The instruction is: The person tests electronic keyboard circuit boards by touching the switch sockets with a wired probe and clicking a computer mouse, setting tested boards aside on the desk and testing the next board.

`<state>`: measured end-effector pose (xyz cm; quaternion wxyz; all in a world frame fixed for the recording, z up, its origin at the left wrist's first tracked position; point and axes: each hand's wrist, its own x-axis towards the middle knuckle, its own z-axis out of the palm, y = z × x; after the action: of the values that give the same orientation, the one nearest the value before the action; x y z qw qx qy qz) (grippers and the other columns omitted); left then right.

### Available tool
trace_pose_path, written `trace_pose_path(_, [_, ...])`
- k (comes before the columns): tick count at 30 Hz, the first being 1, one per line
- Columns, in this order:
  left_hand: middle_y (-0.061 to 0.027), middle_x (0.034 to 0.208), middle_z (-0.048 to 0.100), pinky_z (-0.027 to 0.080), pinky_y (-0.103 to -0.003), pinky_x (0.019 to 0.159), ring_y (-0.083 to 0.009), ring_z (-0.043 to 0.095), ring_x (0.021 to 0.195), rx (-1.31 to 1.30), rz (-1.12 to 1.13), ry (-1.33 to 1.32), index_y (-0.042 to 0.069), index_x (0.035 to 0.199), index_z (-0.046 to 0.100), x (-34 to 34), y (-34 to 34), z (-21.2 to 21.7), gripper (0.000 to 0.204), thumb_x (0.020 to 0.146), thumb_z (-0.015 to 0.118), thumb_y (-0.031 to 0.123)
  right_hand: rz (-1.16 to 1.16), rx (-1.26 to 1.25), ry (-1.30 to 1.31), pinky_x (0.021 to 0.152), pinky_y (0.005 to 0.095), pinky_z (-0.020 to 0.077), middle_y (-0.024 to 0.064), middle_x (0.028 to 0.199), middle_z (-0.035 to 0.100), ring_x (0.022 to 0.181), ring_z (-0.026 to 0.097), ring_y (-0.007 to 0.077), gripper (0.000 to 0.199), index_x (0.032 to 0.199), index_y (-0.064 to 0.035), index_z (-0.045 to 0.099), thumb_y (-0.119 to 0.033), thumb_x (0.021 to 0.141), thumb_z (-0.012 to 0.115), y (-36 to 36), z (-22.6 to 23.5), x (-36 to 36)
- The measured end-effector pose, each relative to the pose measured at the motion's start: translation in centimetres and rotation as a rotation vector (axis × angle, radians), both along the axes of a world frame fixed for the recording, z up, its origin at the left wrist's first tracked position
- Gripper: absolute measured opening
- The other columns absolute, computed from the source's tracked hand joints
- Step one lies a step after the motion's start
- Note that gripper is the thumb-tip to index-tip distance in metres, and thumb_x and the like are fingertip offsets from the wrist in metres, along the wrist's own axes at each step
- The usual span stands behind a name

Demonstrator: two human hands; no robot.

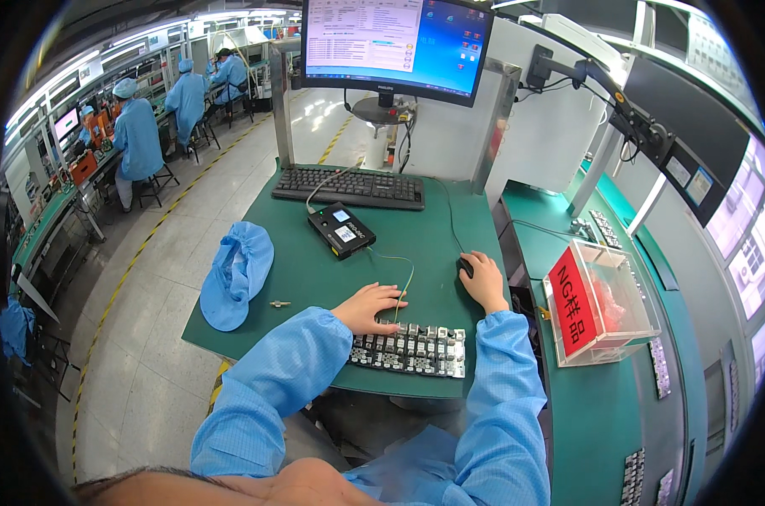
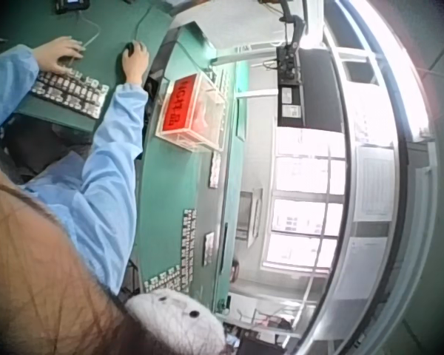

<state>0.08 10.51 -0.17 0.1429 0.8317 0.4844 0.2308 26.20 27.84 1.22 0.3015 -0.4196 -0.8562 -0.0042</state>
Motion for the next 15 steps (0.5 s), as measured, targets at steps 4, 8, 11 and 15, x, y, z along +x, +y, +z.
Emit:
trace_pose_path(4, [-0.0093,0.142,0.044,0.018,-0.046,0.115,-0.0249,0.03,0.139,0.0,-0.003,0.008,0.012,0.13,0.055,-0.03,-0.05,0.05,0.06,0.083,0.062,0.05,-0.001,0.009,0.001,0.089,0.0404,0.0482,0.0079,0.119,0.059,0.106,0.056,0.0306,0.035,0.113,-0.015,0.064,-0.021,0.079,0.064,0.06,-0.12,0.02])
trace_pose_path(8, [-0.0095,0.142,0.044,0.018,-0.046,0.115,-0.0251,0.03,0.139,0.008,-0.004,-0.002,0.012,0.13,0.055,-0.04,-0.04,-0.05,0.06,0.083,0.062,0.05,0.005,0.024,0.008,0.089,0.0404,0.0483,0.0075,0.118,0.06,0.106,0.057,0.0305,0.035,0.113,-0.0151,0.064,-0.021,0.079,0.064,0.16,-0.25,0.04])
trace_pose_path(11, [-0.0097,0.142,0.044,0.018,-0.046,0.115,-0.025,0.03,0.139,0.009,-0.002,-0.001,0.012,0.129,0.055,-0.03,-0.1,0.05,0.06,0.083,0.062,0.05,0.005,0.017,0.007,0.089,0.0404,0.0483,0.0074,0.118,0.06,0.106,0.057,0.0303,0.035,0.113,-0.0151,0.064,-0.021,0.079,0.064,0.07,-0.14,0.0])
trace_pose_path(15, [-0.0073,0.142,0.044,0.017,-0.046,0.115,-0.0241,0.032,0.138,0.01,0.007,0.007,0.013,0.129,0.054,-0.01,-0.03,-0.07,0.06,0.083,0.061,0.049,0.005,0.013,0.009,0.089,0.0401,0.0484,0.0073,0.118,0.06,0.106,0.057,0.0304,0.034,0.113,-0.0149,0.064,-0.021,0.079,0.064,-0.23,0.21,-0.08])
